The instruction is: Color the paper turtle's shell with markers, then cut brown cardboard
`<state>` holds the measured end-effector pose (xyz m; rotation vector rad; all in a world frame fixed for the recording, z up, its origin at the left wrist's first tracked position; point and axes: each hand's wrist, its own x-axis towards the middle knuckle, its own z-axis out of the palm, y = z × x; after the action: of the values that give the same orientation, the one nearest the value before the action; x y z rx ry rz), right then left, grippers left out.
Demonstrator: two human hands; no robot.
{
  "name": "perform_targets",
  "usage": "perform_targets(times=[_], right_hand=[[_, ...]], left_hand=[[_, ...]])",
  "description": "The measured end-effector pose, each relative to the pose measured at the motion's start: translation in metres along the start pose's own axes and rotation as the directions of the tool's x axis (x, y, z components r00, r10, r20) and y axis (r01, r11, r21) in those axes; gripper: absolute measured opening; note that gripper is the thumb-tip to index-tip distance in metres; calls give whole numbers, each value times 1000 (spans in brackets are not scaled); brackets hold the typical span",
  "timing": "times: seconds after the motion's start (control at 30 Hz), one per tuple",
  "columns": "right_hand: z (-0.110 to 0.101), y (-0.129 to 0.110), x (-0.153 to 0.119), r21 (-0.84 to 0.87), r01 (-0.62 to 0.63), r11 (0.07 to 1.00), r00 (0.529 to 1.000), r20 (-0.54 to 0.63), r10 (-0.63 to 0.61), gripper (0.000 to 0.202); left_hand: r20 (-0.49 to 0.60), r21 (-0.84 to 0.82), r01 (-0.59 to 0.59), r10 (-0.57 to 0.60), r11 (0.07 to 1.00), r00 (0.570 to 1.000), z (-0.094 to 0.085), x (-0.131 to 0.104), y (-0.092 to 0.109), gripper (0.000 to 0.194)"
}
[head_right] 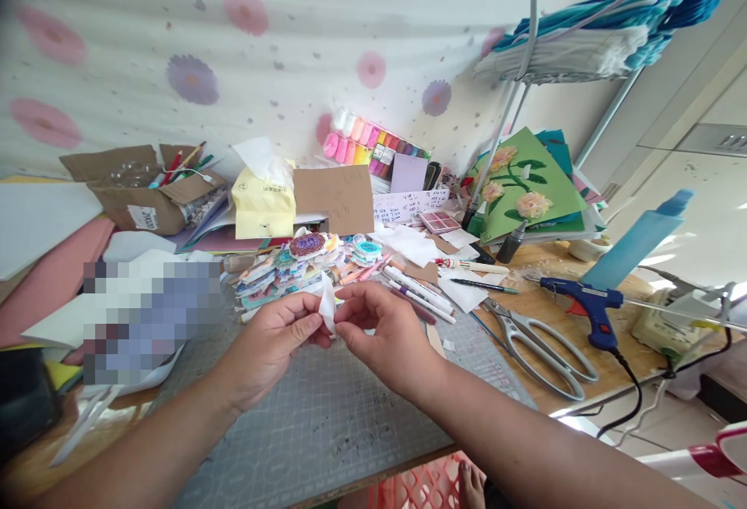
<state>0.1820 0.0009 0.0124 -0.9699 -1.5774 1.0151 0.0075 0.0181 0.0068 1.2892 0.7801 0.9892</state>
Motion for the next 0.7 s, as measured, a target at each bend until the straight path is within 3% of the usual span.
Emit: perform_targets(times=[0.33, 0.5, 0.7], right_hand=[[1, -2, -1, -11, -20, 1000, 1000, -21, 19, 29], [0, -4, -1, -32, -28, 999, 999, -18, 28, 24], [4, -10, 1, -224, 11, 975, 994, 110, 14, 13]], left_hand=[[20, -22, 33, -33, 999, 999, 1, 0, 1, 12], [26, -59, 16, -15, 998, 1000, 1, -2, 1, 22], [-34, -87, 1, -3, 996, 999, -1, 0, -1, 31]])
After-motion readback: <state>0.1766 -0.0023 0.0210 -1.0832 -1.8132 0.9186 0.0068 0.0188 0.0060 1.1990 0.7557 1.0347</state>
